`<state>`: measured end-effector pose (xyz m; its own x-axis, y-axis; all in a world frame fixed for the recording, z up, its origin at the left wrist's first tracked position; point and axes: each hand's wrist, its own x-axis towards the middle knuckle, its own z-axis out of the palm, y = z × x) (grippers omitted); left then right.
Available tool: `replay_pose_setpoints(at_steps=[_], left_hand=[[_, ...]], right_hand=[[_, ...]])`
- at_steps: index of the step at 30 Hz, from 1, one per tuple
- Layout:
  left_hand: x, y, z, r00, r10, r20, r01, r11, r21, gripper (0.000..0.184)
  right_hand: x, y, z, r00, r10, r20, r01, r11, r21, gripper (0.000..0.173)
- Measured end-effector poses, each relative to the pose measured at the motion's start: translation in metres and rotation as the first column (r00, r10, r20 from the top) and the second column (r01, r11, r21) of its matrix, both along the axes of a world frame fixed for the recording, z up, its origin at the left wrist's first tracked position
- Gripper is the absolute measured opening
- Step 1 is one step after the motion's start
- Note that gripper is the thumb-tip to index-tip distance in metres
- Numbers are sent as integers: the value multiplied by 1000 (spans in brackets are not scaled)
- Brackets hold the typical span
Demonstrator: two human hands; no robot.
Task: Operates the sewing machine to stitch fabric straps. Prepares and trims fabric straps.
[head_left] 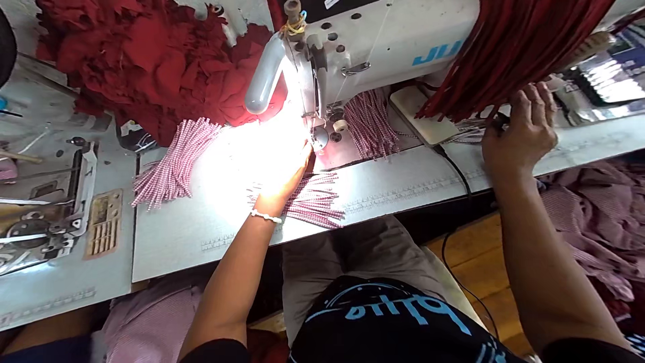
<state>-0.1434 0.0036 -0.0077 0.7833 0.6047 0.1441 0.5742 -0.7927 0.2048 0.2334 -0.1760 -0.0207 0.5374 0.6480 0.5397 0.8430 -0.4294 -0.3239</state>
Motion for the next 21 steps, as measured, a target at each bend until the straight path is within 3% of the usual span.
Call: replay_pose_setpoints(at_steps=[3,8,15,21], left_hand=[[4,6,-7,1000,-10,-12,11,997,80,41],[6,6,-3,999,21,-39,-19,999,35,40],[8,5,6,999,2,-48,1,998,61,27],[19,14,0,1000,-3,-4,3,997,73,29]], right_hand=[[6,4,-3,1000,1,3,-2,1000,10,47],[5,1,-3,1000,6,12,-6,1000,11,47],[7,4,-2,994,-52,-100,31,980,-198,36],[1,-2,-3,998,-51,-32,48,996,-72,40]])
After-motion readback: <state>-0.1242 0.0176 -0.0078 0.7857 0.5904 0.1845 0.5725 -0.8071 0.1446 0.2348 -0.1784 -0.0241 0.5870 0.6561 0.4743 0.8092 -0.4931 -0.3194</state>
